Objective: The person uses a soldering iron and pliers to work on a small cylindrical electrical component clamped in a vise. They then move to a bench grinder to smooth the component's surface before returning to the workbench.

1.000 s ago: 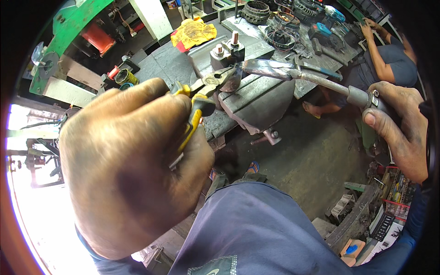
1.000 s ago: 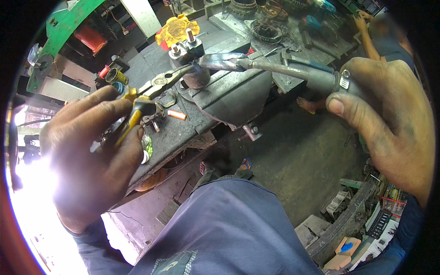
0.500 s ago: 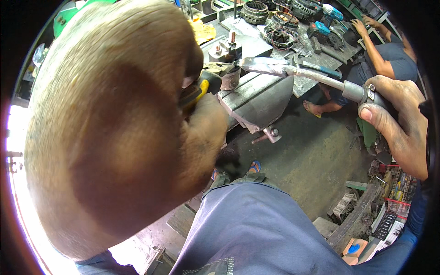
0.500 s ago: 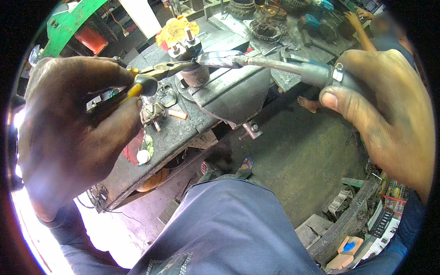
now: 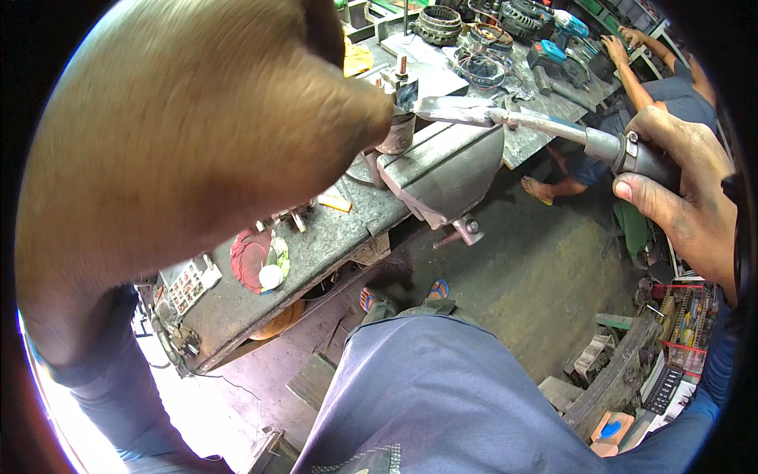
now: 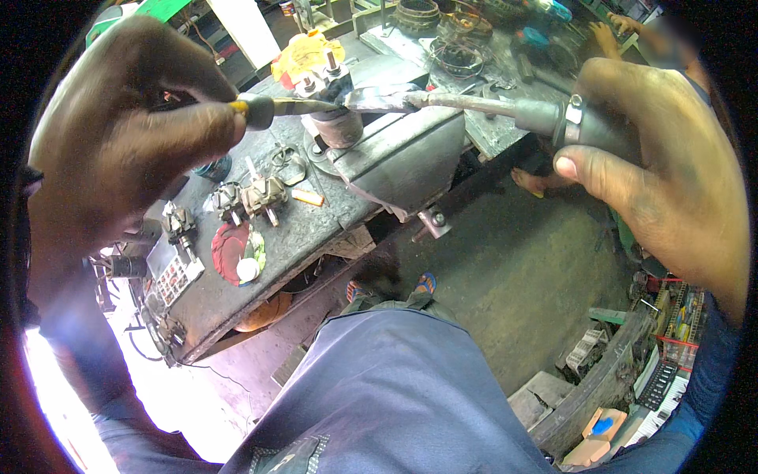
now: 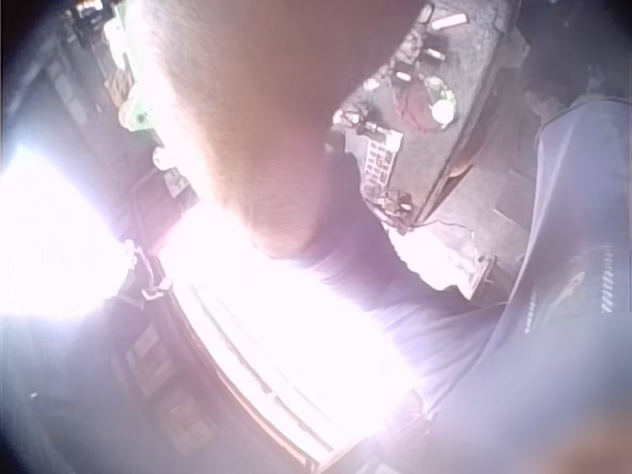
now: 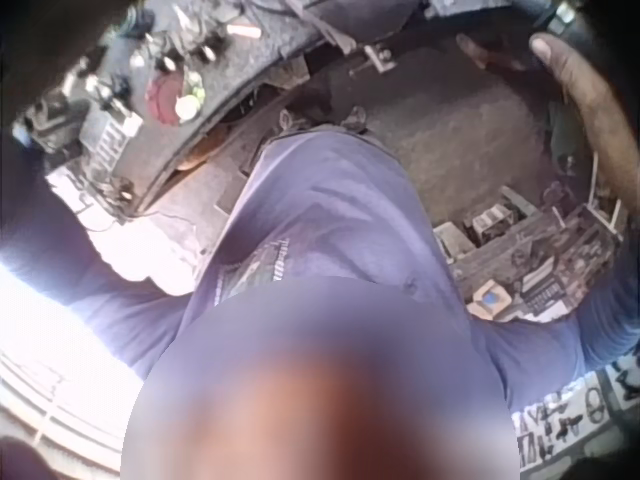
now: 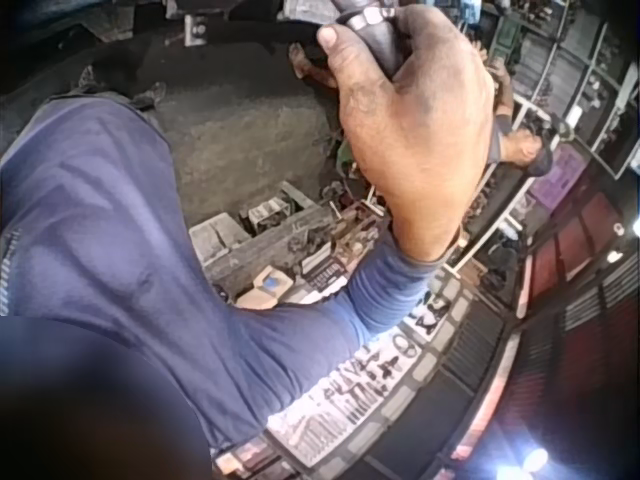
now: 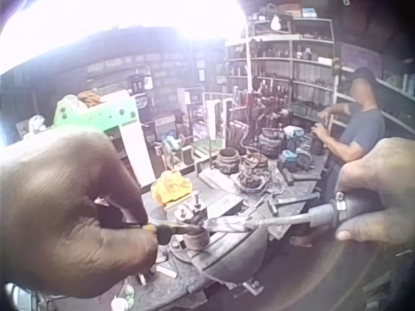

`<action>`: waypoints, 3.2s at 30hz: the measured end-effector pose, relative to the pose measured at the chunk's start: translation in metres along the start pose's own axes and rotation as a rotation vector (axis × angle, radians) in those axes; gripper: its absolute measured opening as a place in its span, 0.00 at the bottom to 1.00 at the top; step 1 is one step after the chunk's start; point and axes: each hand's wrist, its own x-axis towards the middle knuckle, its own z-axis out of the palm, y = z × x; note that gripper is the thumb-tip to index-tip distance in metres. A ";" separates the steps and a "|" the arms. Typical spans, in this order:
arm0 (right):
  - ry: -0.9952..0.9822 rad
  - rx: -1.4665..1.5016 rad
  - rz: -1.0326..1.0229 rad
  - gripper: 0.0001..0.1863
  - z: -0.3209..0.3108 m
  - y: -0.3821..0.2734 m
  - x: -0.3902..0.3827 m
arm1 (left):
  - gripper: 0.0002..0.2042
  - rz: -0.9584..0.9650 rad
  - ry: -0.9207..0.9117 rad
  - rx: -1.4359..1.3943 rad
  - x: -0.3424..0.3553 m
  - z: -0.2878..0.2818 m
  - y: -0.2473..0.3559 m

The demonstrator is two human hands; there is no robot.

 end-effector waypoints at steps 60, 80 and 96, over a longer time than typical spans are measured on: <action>-0.148 -0.344 0.121 0.27 -0.031 -0.074 -0.006 | 0.22 -0.248 0.030 -1.067 -0.085 0.089 -0.152; -0.185 -0.243 0.365 0.27 -0.023 -0.082 -0.012 | 0.25 -0.308 0.109 -1.088 -0.086 0.123 -0.124; -0.159 -0.135 0.486 0.25 -0.023 -0.091 -0.007 | 0.19 -0.300 0.122 -1.158 -0.084 0.129 -0.113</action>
